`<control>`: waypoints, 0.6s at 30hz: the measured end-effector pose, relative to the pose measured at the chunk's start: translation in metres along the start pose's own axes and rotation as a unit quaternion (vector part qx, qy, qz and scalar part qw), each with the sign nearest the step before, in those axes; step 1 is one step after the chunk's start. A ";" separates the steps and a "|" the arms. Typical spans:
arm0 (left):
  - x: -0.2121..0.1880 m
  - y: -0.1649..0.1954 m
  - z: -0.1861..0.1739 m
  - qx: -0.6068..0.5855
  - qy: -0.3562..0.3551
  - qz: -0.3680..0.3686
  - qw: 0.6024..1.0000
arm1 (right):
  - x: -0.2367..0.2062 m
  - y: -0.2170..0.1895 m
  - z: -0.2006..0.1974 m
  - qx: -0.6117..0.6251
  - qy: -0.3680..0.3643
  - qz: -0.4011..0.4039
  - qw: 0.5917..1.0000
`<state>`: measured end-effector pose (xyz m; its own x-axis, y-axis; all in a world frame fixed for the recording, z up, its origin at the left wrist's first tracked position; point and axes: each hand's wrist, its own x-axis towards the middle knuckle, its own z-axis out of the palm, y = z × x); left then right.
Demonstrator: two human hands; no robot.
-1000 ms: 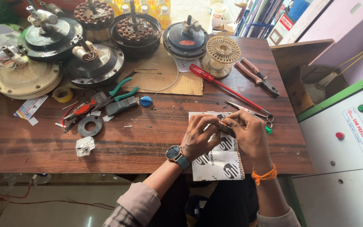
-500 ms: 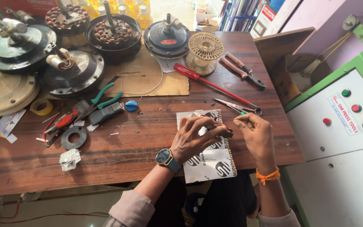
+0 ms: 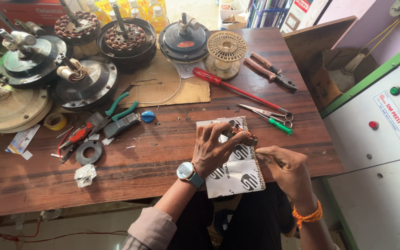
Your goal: The person works on a small electric motor armature at a workbench, holding and turning it while manipulating its copper windings and components by hand. They occasionally pick up a green screwdriver to work on the armature and set it back down, continuing to adjust parts of the motor with both hands.
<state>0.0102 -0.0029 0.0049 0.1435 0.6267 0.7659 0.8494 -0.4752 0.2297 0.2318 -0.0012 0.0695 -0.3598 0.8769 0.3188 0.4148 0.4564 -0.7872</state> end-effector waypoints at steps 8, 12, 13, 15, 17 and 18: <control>-0.006 -0.005 0.005 -0.027 -0.019 0.018 0.999 | -0.003 -0.002 0.029 -0.162 0.015 -0.107 0.981; -0.012 -0.008 0.004 0.000 -0.029 0.129 0.991 | -0.001 0.007 0.041 -0.161 0.050 -0.107 0.980; -0.012 -0.010 0.004 0.001 -0.034 0.126 0.991 | -0.002 0.009 0.043 -0.130 0.043 -0.077 0.988; -0.014 -0.011 0.004 0.000 -0.045 0.121 0.992 | -0.006 0.014 0.041 -0.069 0.027 -0.016 0.997; -0.014 -0.011 0.004 0.010 -0.045 0.139 0.989 | -0.009 0.018 0.041 0.022 0.013 -0.025 0.999; -0.014 -0.011 0.004 0.015 -0.044 0.148 0.988 | -0.010 0.020 0.040 0.066 0.006 -0.032 0.997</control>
<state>0.0013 -0.0041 -0.0108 0.4306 0.5140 0.7419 0.7782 -0.6278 -0.0168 0.2102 -0.0074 0.0297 -0.3722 0.8488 0.3756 0.2769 0.4878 -0.8278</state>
